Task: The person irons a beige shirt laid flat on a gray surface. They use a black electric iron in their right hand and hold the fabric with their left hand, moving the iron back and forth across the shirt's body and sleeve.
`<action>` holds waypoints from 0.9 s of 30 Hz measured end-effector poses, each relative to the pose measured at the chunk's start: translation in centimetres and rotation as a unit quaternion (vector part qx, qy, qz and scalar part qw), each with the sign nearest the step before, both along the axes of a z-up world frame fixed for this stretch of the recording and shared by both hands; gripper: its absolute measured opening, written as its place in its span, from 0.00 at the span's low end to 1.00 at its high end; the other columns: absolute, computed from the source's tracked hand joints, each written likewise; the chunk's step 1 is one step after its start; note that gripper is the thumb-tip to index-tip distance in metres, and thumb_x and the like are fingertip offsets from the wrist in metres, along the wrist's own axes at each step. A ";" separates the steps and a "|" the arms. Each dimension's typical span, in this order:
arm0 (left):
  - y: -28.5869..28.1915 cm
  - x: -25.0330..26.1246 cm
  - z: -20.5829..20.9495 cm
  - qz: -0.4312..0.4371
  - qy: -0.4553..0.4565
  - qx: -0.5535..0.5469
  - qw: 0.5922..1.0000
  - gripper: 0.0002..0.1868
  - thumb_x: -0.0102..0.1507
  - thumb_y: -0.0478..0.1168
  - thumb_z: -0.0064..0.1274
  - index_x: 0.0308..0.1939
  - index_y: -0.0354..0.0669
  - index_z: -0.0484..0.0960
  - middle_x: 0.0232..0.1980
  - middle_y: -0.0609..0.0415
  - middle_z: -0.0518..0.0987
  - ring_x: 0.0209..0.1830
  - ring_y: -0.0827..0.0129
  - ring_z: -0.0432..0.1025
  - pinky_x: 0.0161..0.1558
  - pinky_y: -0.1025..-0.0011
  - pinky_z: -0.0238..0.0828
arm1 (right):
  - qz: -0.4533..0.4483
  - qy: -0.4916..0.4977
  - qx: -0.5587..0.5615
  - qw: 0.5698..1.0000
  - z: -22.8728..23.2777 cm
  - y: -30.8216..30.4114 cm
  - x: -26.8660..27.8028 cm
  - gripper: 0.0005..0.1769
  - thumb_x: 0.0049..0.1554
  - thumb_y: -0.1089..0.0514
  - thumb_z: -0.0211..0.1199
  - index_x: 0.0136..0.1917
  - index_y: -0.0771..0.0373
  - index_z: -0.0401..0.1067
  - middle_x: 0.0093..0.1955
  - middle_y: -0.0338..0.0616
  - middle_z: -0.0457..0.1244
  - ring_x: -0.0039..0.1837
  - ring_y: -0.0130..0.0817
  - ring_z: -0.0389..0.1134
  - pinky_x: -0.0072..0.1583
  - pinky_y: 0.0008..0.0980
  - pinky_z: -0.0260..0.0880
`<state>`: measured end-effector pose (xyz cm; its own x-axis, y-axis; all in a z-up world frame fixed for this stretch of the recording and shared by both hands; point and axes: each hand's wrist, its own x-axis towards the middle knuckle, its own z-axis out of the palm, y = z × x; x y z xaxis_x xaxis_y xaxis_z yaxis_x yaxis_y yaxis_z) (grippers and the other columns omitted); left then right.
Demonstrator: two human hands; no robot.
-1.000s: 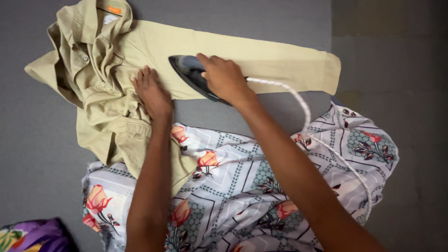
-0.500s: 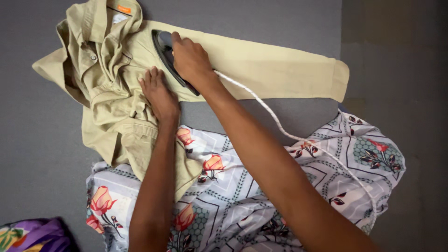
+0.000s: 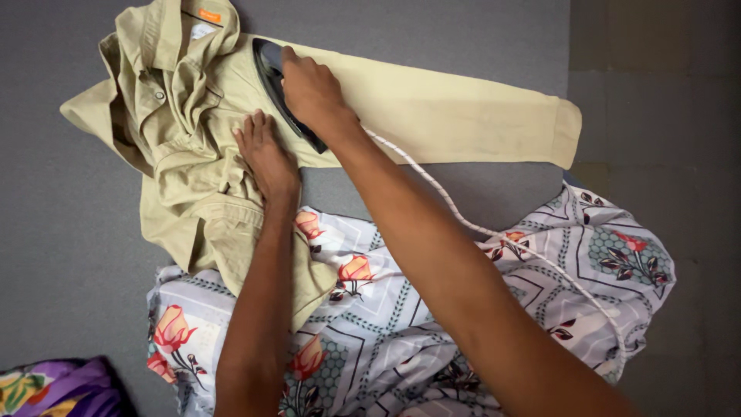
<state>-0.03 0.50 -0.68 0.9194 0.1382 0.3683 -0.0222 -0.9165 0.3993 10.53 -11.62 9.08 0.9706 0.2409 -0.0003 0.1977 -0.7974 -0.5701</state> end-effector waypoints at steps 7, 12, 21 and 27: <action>0.0 -0.3 0.6 -0.016 -0.006 -0.010 1.000 0.31 0.55 0.27 0.48 0.64 0.25 0.75 0.73 0.37 0.70 0.76 0.44 0.57 0.79 0.47 0.36 | 0.019 -0.019 0.016 1.000 1.4 -2.0 -3.5 0.22 0.59 0.57 0.62 0.64 0.67 0.65 0.52 0.63 0.68 0.54 0.63 0.71 0.56 0.56 0.70; -0.2 -0.4 0.4 -0.016 -0.021 0.007 1.000 0.28 0.58 0.25 0.47 0.64 0.26 0.76 0.73 0.37 0.71 0.77 0.44 0.59 0.80 0.47 0.37 | 0.039 0.005 -0.002 0.999 2.4 -4.2 -6.0 0.26 0.60 0.56 0.61 0.69 0.64 0.63 0.54 0.61 0.69 0.57 0.61 0.71 0.58 0.56 0.69; 0.0 -0.4 0.2 -0.020 -0.029 0.007 0.999 0.26 0.60 0.25 0.45 0.63 0.27 0.77 0.71 0.36 0.72 0.75 0.42 0.60 0.78 0.45 0.39 | 0.099 0.021 -0.008 0.995 4.8 -9.3 -8.5 0.29 0.58 0.54 0.65 0.72 0.55 0.66 0.58 0.61 0.67 0.60 0.59 0.69 0.60 0.53 0.68; 0.1 -0.2 0.0 -0.026 -0.037 0.029 0.999 0.23 0.63 0.26 0.45 0.62 0.28 0.77 0.71 0.35 0.72 0.75 0.41 0.60 0.78 0.44 0.40 | 0.110 0.077 -0.043 0.990 6.2 -13.1 -8.9 0.30 0.55 0.58 0.66 0.71 0.48 0.70 0.60 0.58 0.66 0.59 0.55 0.70 0.59 0.50 0.69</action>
